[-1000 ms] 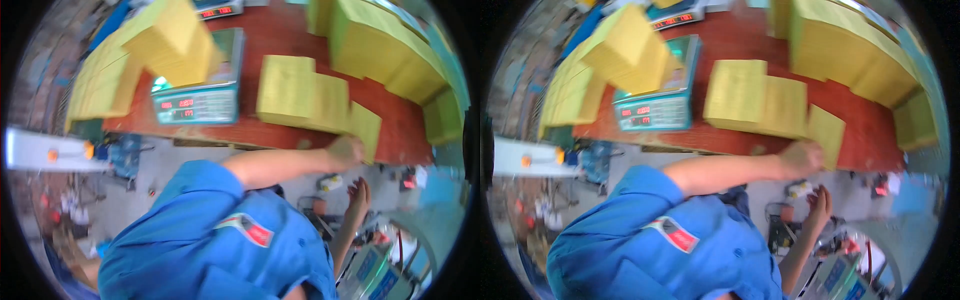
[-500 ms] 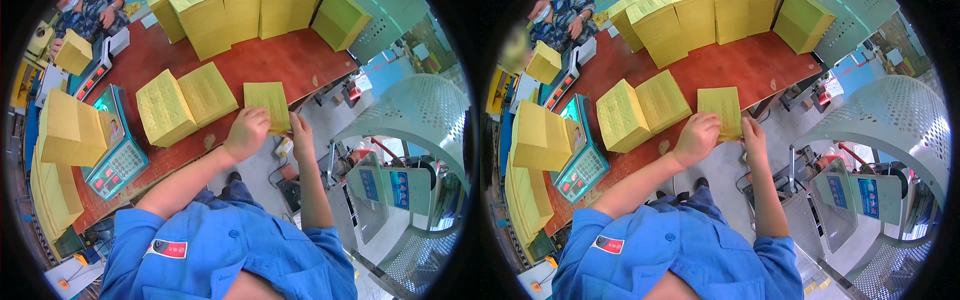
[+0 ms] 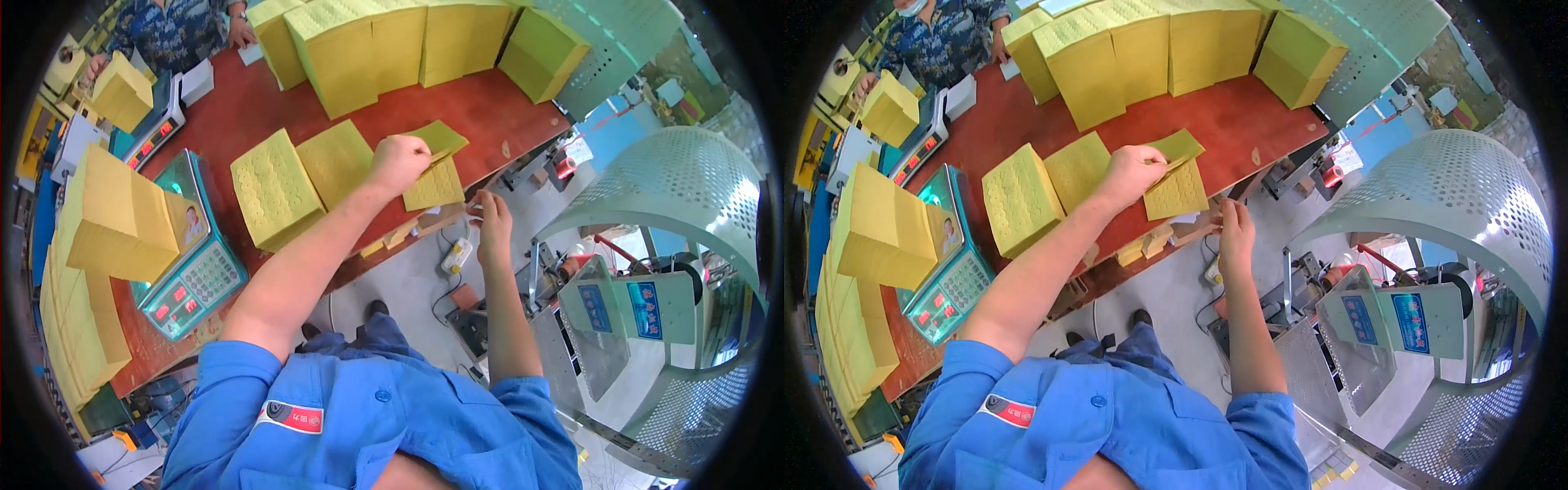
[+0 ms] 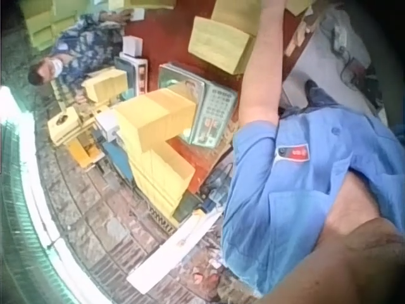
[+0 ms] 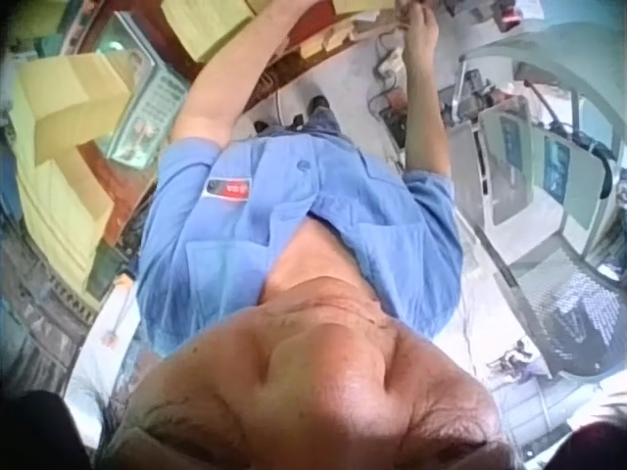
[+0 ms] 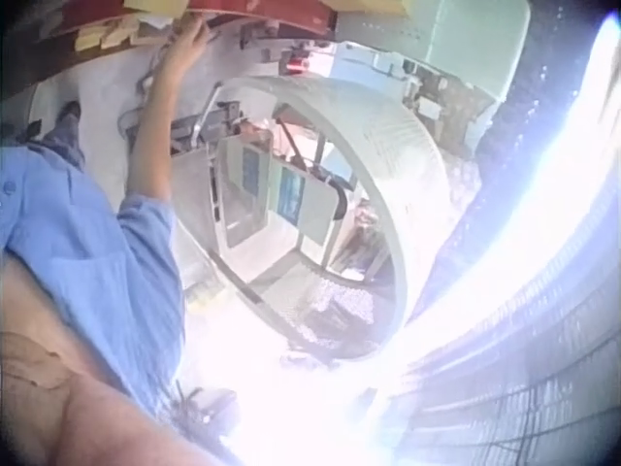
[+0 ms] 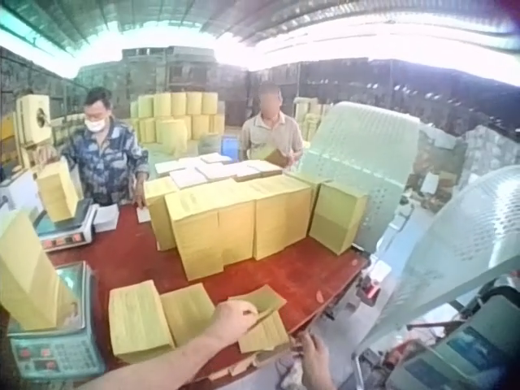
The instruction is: The recorder is weighing stacks of yellow paper on a digital scale in a factory setting.
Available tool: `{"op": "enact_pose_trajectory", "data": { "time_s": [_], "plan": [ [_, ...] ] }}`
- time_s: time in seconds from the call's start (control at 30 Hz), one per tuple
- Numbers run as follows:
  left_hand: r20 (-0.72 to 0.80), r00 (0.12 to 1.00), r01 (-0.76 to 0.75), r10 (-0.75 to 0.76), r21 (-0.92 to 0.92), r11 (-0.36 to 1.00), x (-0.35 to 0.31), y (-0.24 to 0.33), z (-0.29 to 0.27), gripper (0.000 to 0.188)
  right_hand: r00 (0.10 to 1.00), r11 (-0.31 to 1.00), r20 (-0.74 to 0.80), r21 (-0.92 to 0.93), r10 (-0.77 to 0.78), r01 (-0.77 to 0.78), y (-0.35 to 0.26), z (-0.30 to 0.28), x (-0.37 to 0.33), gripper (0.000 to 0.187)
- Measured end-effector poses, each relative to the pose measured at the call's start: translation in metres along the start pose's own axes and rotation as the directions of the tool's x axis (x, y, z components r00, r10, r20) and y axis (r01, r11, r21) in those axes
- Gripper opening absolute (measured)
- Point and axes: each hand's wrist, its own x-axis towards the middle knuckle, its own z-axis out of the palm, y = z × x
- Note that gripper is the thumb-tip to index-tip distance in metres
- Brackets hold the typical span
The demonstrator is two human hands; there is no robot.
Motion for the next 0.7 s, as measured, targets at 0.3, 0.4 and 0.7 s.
{"op": "enact_pose_trajectory", "data": {
  "time_s": [0.3, 0.4, 0.7],
  "plan": [
    [0.165, 0.845, -0.534, 0.508, 0.249, 0.808, -0.042, 0.028, -0.007, 0.012, 0.83, 0.775, 0.522, 0.438, 0.194, -0.457, -0.072, 0.025, 0.013, 0.045],
    [0.072, 0.83, -0.533, 0.554, 0.398, 0.747, -0.082, 0.051, -0.033, 0.023, 0.869, 0.912, 0.48, 0.29, 0.124, -0.29, -0.077, 0.031, -0.009, 0.042],
    [0.122, 0.947, 0.247, -0.298, -0.869, 0.429, -0.174, 0.085, -0.238, 0.02, 0.715, 0.931, 0.663, 0.362, -0.222, -0.046, -0.193, 0.154, -0.146, 0.046]
  ]
}}
